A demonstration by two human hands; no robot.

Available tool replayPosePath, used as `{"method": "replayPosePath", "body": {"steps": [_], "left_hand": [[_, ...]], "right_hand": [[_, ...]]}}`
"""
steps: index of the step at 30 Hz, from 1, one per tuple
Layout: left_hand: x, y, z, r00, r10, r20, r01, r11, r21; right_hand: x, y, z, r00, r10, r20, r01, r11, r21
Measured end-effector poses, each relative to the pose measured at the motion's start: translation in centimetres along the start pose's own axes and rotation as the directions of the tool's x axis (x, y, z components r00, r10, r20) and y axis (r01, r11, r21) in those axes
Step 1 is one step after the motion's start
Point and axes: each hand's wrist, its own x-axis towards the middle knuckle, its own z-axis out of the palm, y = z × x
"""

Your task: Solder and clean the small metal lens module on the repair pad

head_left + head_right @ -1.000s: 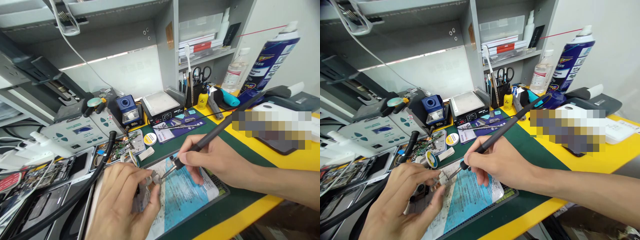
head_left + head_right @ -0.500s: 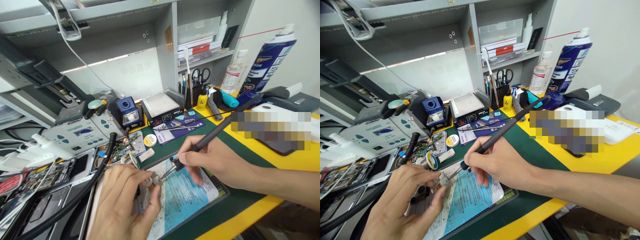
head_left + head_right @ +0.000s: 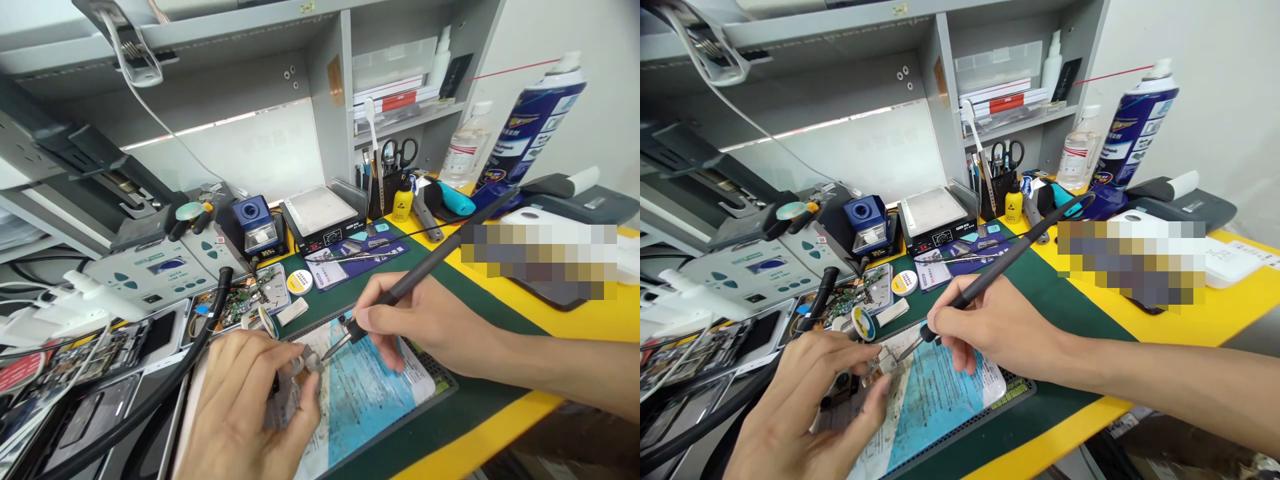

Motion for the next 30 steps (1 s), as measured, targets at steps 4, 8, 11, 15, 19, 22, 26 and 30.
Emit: {"method": "replayPosePath", "body": {"steps": [4,8,11,15,19,22,26,30], "left_hand": [[0.11,-0.01,0.01,1.000,-0.004,0.005,0.004,1.000,-0.004],[0.15,0.00,0.07,1.000,-0.007,0.008,0.007,1.000,-0.007],[0.18,0.04,0.04,1.000,-0.008,0.007,0.008,1.000,-0.011],[0.23,0.07,0.05,1.000,0.002,0.004,-0.002,1.000,-0.010],[0.12,-0.03,0.19,1.000,-0.006,-0.002,0.006,1.000,-0.011],[0.10,-0.11,0.22,1.000,0.004,0.002,-0.004,1.000,-0.006],[0.16,-0.11,0.09,1.000,0.013,-0.001,-0.013,1.000,-0.007],[0.24,-0.06,0.10,1.000,0.015,-0.001,-0.015,1.000,-0.009]], "right_hand": [[-0.05,0.10,-0.04,1.000,-0.008,0.006,0.008,1.000,0.026],[-0.06,0.13,-0.03,1.000,-0.009,0.007,0.009,1.000,0.029],[-0.06,0.11,-0.04,1.000,-0.012,0.007,0.012,1.000,0.016],[-0.03,0.11,-0.08,1.000,-0.001,0.005,0.001,1.000,0.015],[0.01,0.17,-0.06,1.000,-0.008,-0.005,0.008,1.000,0.029],[-0.01,0.26,-0.07,1.000,-0.009,-0.008,0.010,0.999,0.038],[-0.12,0.37,-0.14,1.000,-0.008,0.004,0.008,1.000,0.010],[-0.20,0.31,-0.11,1.000,0.007,0.008,-0.007,1.000,-0.021]]}}
